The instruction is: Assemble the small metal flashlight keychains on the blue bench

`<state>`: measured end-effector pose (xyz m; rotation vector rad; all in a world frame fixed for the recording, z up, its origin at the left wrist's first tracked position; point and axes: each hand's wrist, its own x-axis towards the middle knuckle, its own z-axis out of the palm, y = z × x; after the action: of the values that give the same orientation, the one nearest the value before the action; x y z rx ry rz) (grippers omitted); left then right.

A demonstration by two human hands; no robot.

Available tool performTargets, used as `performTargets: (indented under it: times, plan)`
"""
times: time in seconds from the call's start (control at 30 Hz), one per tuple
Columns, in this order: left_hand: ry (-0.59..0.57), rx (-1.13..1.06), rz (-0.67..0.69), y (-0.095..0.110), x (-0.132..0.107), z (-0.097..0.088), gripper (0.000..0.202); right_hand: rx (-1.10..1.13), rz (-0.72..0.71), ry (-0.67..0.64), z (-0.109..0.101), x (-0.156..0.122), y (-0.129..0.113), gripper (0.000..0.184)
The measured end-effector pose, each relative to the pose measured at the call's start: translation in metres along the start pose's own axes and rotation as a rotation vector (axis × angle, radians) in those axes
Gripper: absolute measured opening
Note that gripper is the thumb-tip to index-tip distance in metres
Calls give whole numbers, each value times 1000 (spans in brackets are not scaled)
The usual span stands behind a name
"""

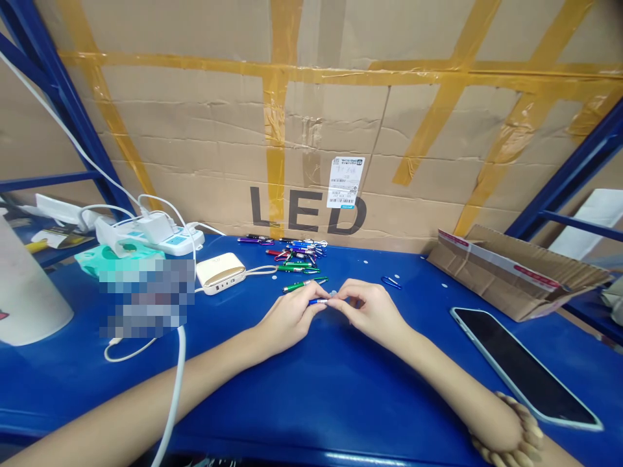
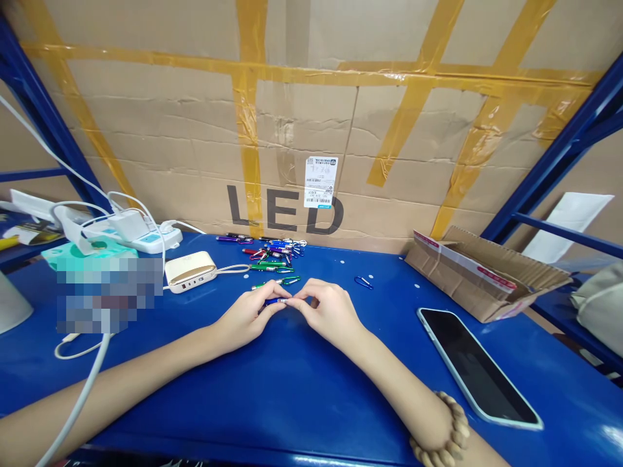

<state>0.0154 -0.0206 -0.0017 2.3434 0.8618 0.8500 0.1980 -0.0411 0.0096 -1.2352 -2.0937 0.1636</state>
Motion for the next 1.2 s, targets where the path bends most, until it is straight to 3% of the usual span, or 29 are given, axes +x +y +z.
performTargets:
  times: [0.5, 0.9, 1.2]
  plan:
    - [20, -138, -74, -1, 3, 2, 12, -254, -240, -117, -12, 1, 1, 19]
    - [-94, -195, -51, 5, 4, -1, 8, -552, -489, -50, -19, 0, 2, 31]
    - [-105, -152, -23, 0, 3, 1, 13, -605, -563, -63, -17, 0, -1, 38]
